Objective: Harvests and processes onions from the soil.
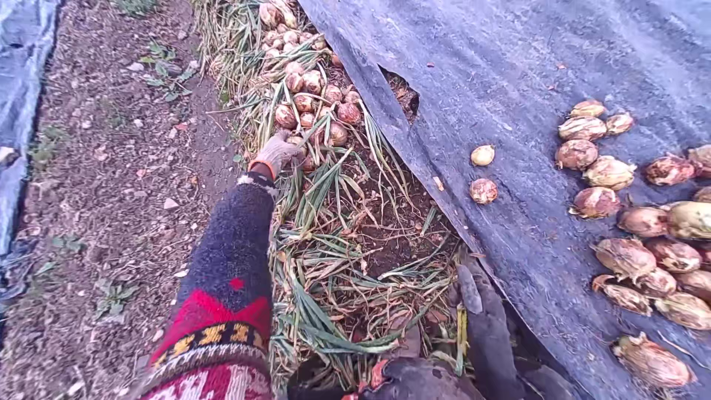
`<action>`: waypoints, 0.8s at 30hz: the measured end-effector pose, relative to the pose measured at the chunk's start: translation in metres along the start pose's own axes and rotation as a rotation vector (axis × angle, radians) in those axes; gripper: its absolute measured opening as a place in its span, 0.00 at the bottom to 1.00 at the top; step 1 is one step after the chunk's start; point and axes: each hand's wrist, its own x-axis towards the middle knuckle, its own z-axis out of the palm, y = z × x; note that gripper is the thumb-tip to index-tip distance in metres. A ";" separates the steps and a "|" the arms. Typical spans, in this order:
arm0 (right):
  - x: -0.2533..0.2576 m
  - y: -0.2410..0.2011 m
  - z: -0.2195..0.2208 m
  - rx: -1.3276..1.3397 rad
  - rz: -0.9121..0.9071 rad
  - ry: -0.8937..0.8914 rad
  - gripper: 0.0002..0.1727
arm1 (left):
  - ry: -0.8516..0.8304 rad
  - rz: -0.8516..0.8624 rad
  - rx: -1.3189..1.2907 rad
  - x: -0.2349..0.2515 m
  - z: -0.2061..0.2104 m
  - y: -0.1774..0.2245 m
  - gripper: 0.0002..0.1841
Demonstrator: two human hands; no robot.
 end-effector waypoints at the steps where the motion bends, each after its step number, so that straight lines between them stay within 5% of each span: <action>1: 0.007 -0.004 0.003 -0.098 0.021 -0.037 0.30 | -0.004 0.028 -0.048 -0.005 0.006 -0.008 0.39; 6: 0.046 -0.050 0.030 -0.413 0.126 -0.179 0.37 | -0.179 0.041 -0.682 -0.075 0.035 -0.023 0.47; 10: 0.081 -0.045 0.047 -0.446 0.016 -0.251 0.37 | -0.417 0.109 -1.142 -0.134 0.071 -0.008 0.50; 14: 0.102 0.004 0.059 -0.305 0.080 -0.300 0.34 | -0.580 0.050 -1.456 -0.195 0.114 0.007 0.28; 16: 0.099 0.021 0.057 -0.123 0.111 -0.359 0.32 | -0.664 0.036 -1.476 -0.228 0.127 0.018 0.24; 19: 0.078 0.018 0.058 0.074 0.061 -0.409 0.31 | -0.741 0.056 -1.344 -0.272 0.134 0.038 0.32; 24: 0.055 -0.004 0.058 0.079 -0.076 -0.331 0.29 | -0.724 0.117 -1.063 -0.321 0.136 0.061 0.41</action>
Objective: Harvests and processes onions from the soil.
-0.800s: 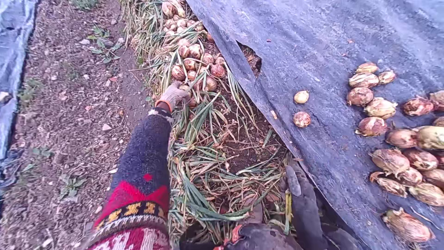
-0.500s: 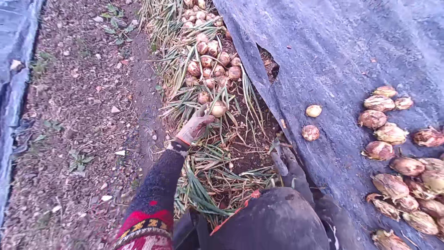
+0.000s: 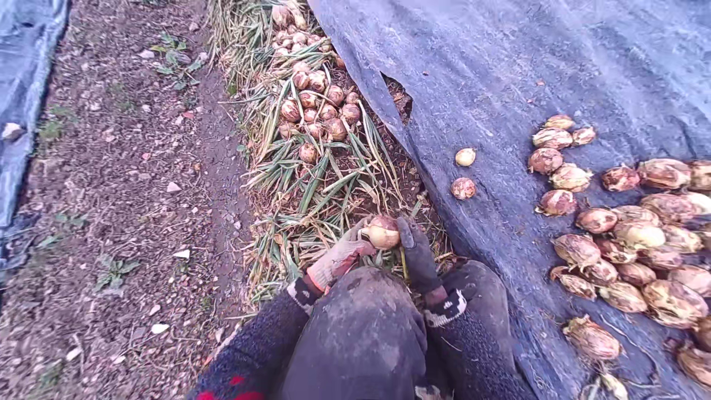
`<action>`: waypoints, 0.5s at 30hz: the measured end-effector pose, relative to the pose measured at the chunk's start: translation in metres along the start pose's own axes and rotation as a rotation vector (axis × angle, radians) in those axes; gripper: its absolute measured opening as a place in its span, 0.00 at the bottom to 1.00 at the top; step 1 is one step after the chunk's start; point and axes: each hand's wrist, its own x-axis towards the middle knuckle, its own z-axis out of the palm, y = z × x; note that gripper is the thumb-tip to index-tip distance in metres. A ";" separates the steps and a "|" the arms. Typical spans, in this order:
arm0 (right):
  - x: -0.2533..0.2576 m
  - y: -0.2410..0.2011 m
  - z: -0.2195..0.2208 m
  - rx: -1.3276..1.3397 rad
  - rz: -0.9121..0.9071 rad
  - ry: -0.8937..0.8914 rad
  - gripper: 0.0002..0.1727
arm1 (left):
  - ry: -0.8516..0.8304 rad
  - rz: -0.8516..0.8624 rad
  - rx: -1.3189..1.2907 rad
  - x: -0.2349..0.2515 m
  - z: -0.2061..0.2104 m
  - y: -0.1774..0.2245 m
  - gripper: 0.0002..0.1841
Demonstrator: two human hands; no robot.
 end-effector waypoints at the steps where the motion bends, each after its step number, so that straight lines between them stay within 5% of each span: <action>1: -0.004 -0.001 0.002 0.008 -0.009 0.025 0.28 | -0.016 -0.002 0.044 -0.008 0.004 0.006 0.40; 5: -0.016 -0.003 0.002 -0.078 -0.061 -0.026 0.26 | -0.103 -0.067 0.351 -0.033 0.000 0.040 0.30; 8: -0.025 -0.010 0.011 -0.116 -0.127 -0.132 0.24 | 0.048 -0.127 0.687 -0.060 0.049 0.080 0.30; 11: -0.031 -0.015 0.020 -0.094 -0.164 -0.115 0.22 | 0.193 0.255 0.936 -0.063 0.049 0.049 0.43; 13: -0.040 -0.023 0.022 0.017 -0.145 -0.084 0.20 | 0.292 0.125 0.834 -0.057 0.041 0.031 0.49; 15: -0.057 -0.038 0.026 0.230 -0.085 -0.112 0.20 | 0.383 0.103 0.472 -0.057 0.025 0.014 0.36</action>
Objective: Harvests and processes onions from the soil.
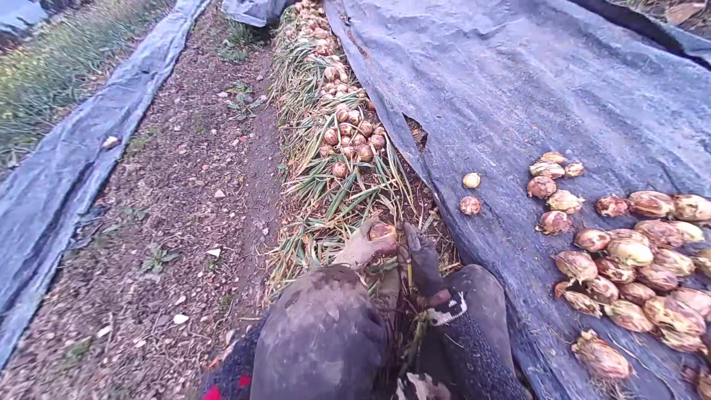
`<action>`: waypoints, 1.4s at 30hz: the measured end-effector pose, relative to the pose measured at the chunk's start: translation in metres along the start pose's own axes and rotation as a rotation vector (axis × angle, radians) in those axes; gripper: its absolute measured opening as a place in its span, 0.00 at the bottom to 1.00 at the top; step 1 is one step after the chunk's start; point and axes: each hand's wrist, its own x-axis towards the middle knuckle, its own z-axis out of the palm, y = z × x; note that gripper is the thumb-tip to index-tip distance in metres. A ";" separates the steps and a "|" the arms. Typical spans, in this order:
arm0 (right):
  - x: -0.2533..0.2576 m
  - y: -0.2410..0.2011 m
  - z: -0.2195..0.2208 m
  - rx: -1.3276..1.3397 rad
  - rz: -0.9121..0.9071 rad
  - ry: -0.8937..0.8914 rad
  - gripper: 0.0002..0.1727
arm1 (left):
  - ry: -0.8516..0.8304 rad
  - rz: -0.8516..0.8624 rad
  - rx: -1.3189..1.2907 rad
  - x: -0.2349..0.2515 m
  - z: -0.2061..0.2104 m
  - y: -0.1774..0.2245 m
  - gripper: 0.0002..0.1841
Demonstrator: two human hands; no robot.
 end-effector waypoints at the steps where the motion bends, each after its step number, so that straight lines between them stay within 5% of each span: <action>1: -0.011 -0.010 0.004 0.112 0.011 -0.061 0.21 | 0.057 -0.078 -0.246 -0.009 -0.003 0.002 0.25; 3: -0.025 -0.028 0.009 0.173 -0.022 -0.084 0.22 | 0.142 -0.267 -0.509 -0.041 -0.011 0.046 0.16; 5: -0.018 -0.019 0.004 -0.030 -0.061 0.092 0.21 | 0.178 -0.280 -0.524 -0.046 -0.026 0.072 0.13; 7: -0.005 0.009 -0.009 -0.376 0.046 0.152 0.24 | 0.068 0.027 -0.458 -0.005 -0.049 0.020 0.22; 9: -0.004 0.031 -0.023 -0.469 0.248 -0.017 0.33 | 0.124 0.097 -0.219 0.026 -0.045 -0.001 0.25; 11: -0.002 0.039 -0.023 -0.238 0.350 -0.128 0.38 | 0.152 0.144 0.227 0.030 -0.029 0.009 0.23; 14: 0.011 0.025 -0.009 0.099 0.368 -0.132 0.31 | -0.097 0.230 0.688 0.015 0.004 0.010 0.18; 16: 0.006 0.010 -0.002 0.244 0.514 0.036 0.36 | -0.261 0.287 0.718 0.011 0.020 0.003 0.18; 19: 0.007 0.007 -0.021 0.474 0.674 0.062 0.50 | -0.264 0.487 0.396 0.029 0.027 0.003 0.13; 21: 0.007 -0.003 -0.033 0.620 0.570 -0.005 0.50 | -0.181 0.598 0.254 0.054 0.026 0.020 0.10; 23: -0.002 -0.027 -0.047 0.767 0.159 -0.121 0.37 | 0.094 0.680 0.384 0.092 0.004 0.037 0.11; 26: -0.008 -0.097 -0.087 0.476 -0.458 0.056 0.37 | 0.250 0.276 0.765 0.145 -0.080 0.038 0.11; 28: -0.007 -0.122 -0.100 0.314 -0.576 0.165 0.36 | 0.231 -0.028 1.055 0.160 -0.126 0.029 0.15; 31: 0.013 -0.109 -0.111 0.279 -0.388 0.156 0.40 | 0.429 -0.175 1.152 0.182 -0.167 -0.014 0.16; 33: 0.034 -0.086 -0.096 0.094 -0.165 0.273 0.40 | 0.529 -0.028 1.031 0.207 -0.187 -0.052 0.15; 35: 0.052 -0.059 -0.072 -0.053 0.106 0.370 0.33 | 0.487 0.093 0.749 0.235 -0.199 -0.093 0.16; 37: 0.067 -0.030 -0.057 -0.211 0.244 0.316 0.25 | 0.417 -0.008 0.538 0.258 -0.201 -0.114 0.19; 42: 0.087 0.033 -0.040 -0.338 0.312 0.152 0.29 | 0.248 -0.320 0.660 0.286 -0.198 -0.129 0.34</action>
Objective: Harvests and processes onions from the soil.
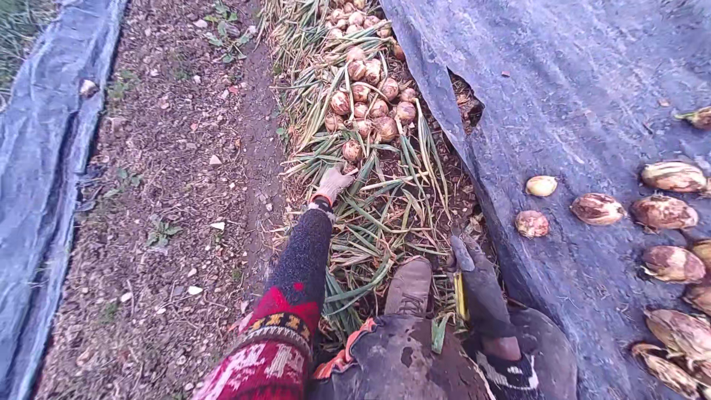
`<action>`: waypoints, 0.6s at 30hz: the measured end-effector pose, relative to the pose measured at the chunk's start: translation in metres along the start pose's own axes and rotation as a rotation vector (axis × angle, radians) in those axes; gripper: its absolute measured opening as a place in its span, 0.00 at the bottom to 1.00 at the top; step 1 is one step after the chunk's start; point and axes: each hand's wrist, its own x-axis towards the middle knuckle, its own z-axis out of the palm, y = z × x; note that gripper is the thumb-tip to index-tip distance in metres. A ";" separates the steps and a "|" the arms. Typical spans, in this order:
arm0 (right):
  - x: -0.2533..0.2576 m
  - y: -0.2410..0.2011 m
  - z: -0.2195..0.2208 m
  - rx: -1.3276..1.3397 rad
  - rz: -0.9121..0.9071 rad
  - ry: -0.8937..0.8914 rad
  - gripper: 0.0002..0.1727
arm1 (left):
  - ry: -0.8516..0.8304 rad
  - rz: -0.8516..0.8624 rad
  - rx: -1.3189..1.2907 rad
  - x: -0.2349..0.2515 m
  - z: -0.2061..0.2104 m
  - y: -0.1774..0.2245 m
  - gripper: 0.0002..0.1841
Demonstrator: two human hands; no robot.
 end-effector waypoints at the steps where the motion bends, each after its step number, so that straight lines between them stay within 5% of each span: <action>1: 0.003 0.007 0.002 -0.015 0.004 -0.010 0.29 | 0.010 0.001 0.016 0.003 0.002 0.001 0.36; 7: 0.008 0.022 -0.004 -0.259 0.041 0.046 0.34 | 0.339 0.046 0.284 -0.042 0.018 0.037 0.48; 12: 0.007 0.030 -0.012 -0.203 -0.083 0.095 0.34 | 0.658 0.557 0.212 -0.137 0.015 0.066 0.34; 18: -0.018 0.015 0.002 -0.179 -0.305 0.015 0.45 | -0.099 0.724 -0.428 -0.232 0.006 0.109 0.43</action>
